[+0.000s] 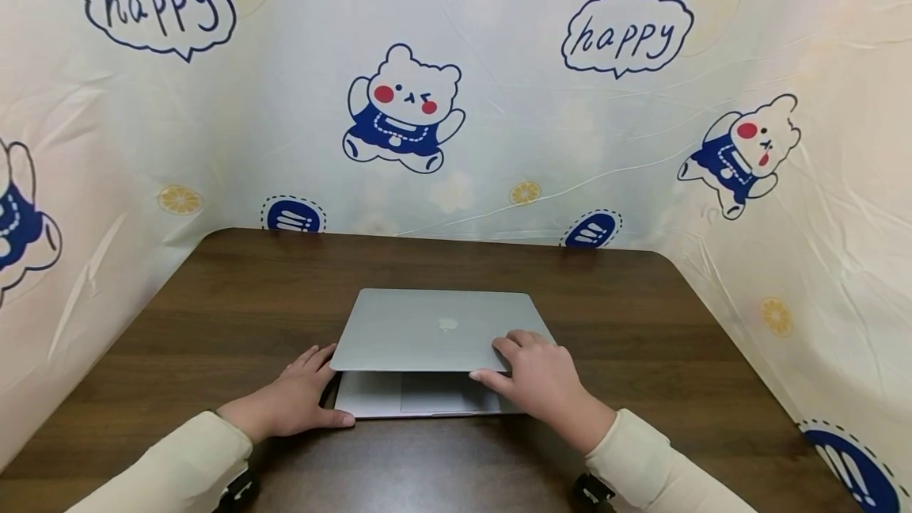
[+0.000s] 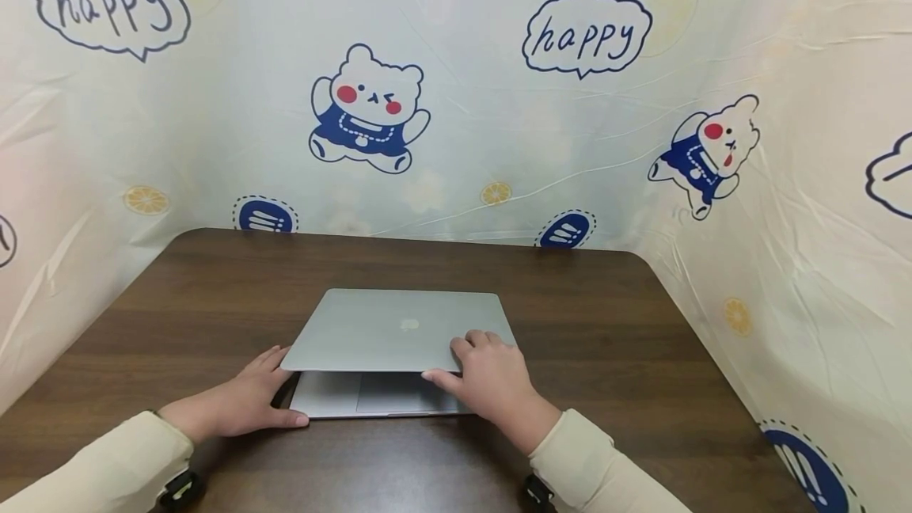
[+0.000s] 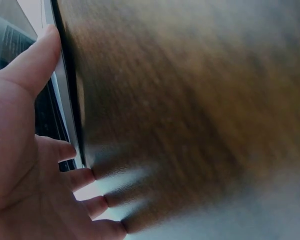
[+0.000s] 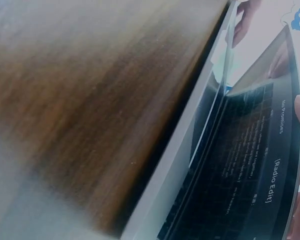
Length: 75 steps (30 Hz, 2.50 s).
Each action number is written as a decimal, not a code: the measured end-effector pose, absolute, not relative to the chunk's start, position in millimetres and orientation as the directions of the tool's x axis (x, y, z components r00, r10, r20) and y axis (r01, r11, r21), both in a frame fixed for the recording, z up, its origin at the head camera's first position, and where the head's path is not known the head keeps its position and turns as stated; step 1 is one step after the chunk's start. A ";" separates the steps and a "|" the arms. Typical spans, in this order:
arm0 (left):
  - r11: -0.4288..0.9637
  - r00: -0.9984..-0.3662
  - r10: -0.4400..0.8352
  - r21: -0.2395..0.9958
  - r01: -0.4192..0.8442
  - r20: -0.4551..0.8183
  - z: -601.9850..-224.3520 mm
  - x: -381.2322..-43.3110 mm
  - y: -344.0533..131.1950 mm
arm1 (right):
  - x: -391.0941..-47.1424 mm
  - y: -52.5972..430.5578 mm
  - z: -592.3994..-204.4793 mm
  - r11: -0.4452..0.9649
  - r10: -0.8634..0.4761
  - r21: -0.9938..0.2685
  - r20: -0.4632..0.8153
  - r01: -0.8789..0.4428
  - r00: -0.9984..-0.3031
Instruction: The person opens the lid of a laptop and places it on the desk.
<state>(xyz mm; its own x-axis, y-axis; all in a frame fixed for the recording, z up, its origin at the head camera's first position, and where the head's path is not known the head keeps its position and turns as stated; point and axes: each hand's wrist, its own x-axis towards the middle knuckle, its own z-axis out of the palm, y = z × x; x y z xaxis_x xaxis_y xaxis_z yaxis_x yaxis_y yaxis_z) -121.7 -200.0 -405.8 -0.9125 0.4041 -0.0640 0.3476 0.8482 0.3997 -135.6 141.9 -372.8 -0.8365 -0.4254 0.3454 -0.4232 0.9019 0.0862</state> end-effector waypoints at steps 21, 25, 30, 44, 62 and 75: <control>0.856 -0.910 0.408 0.380 0.352 -0.077 -404.1 -121.0 -199.0 | -138.6 137.5 -363.1 0.917 -0.391 0.069 0.346 -0.393 -0.853; 0.857 -0.908 0.408 0.381 0.345 -0.095 -403.8 -121.0 -199.5 | -139.2 136.5 -361.1 0.920 -0.382 0.058 0.344 -0.387 -0.858; 0.862 -0.908 0.405 0.379 0.338 -0.111 -403.8 -121.3 -199.8 | -140.7 136.1 -359.9 0.916 -0.391 0.062 0.365 -0.397 -0.845; 0.863 -0.908 0.403 0.377 0.336 -0.115 -402.8 -122.2 -199.2 | -143.7 136.8 -358.4 0.907 -0.410 0.099 0.431 -0.410 -0.804; 0.861 -0.908 0.412 0.358 0.361 -0.078 -405.6 -122.5 -200.1 | -146.1 135.9 -355.2 0.900 -0.424 0.108 0.444 -0.422 -0.789; 0.859 -0.904 0.417 0.364 0.359 -0.092 -404.4 -122.1 -200.0 | -150.5 137.7 -353.9 0.892 -0.432 0.118 0.500 -0.435 -0.751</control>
<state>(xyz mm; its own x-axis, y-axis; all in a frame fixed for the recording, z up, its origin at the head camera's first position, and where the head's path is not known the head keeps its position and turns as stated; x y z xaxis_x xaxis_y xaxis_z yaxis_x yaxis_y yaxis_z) -122.1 -200.0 -404.4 -0.9042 0.4171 -0.0923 0.3593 0.8594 0.3638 -150.5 137.7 -353.9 -0.7506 -0.4324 0.4996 -0.4354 0.8924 0.1182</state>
